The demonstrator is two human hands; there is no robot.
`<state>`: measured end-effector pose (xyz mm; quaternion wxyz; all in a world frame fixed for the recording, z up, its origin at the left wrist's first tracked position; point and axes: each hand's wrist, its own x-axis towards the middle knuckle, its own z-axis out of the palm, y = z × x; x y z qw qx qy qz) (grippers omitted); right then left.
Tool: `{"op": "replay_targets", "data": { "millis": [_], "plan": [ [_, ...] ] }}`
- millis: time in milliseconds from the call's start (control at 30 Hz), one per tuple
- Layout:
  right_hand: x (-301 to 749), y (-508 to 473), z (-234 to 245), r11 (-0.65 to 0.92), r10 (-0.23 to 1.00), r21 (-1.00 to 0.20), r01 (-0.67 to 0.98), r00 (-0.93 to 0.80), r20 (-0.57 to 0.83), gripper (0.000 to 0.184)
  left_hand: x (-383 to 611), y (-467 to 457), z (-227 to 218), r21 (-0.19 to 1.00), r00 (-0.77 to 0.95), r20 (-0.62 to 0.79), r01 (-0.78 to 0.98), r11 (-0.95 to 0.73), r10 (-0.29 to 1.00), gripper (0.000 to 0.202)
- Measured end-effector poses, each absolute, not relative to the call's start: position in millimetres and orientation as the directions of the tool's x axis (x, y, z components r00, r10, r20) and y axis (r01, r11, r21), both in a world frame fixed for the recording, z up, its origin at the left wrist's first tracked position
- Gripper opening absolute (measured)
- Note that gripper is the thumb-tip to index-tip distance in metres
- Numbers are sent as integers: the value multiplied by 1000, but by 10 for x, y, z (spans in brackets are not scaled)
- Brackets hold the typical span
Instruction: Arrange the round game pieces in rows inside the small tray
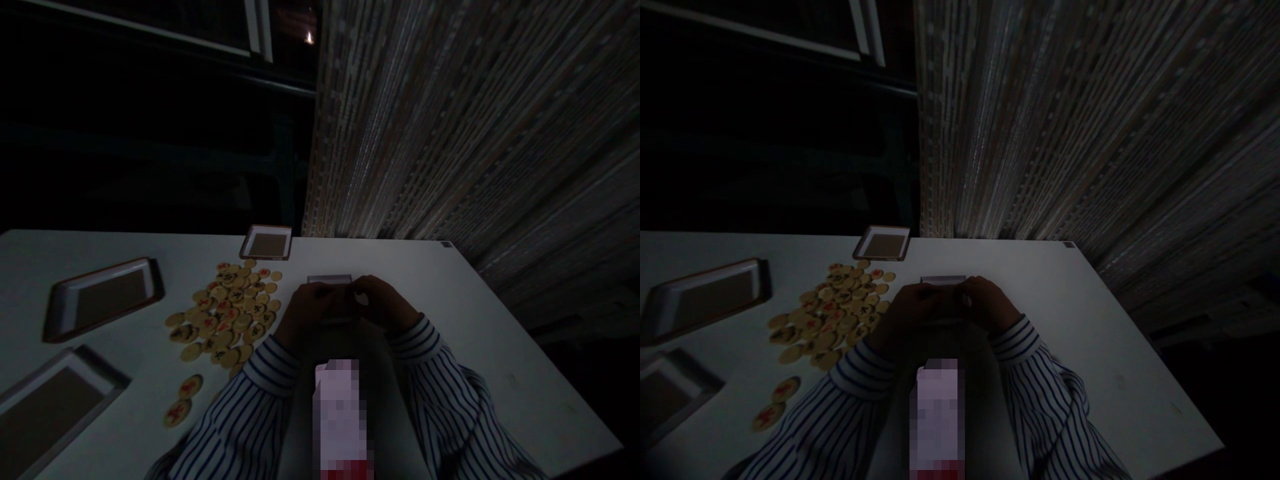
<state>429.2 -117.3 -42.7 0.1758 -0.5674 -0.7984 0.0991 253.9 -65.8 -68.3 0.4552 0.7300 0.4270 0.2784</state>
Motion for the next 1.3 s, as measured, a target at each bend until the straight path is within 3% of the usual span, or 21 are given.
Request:
{"op": "replay_targets", "data": {
  "millis": [467, 867, 1300],
  "plan": [
    [4348, -1187, -483, 295, 952, -269, 917, -307, -5, 16, 2528, -760, -652, 647, 399, 154, 651, -397, 904, 26],
    [4356, -1167, -531, 311, 939, -251, 917, -337, -65, 13, 2575, -813, -675, 692, 510, 124, 571, -443, 851, 27],
    [4355, -1145, -529, 279, 940, -200, 939, -310, -142, 16, 2633, -864, -645, 635, 604, 43, 598, -489, 795, 29]
  ]
}}
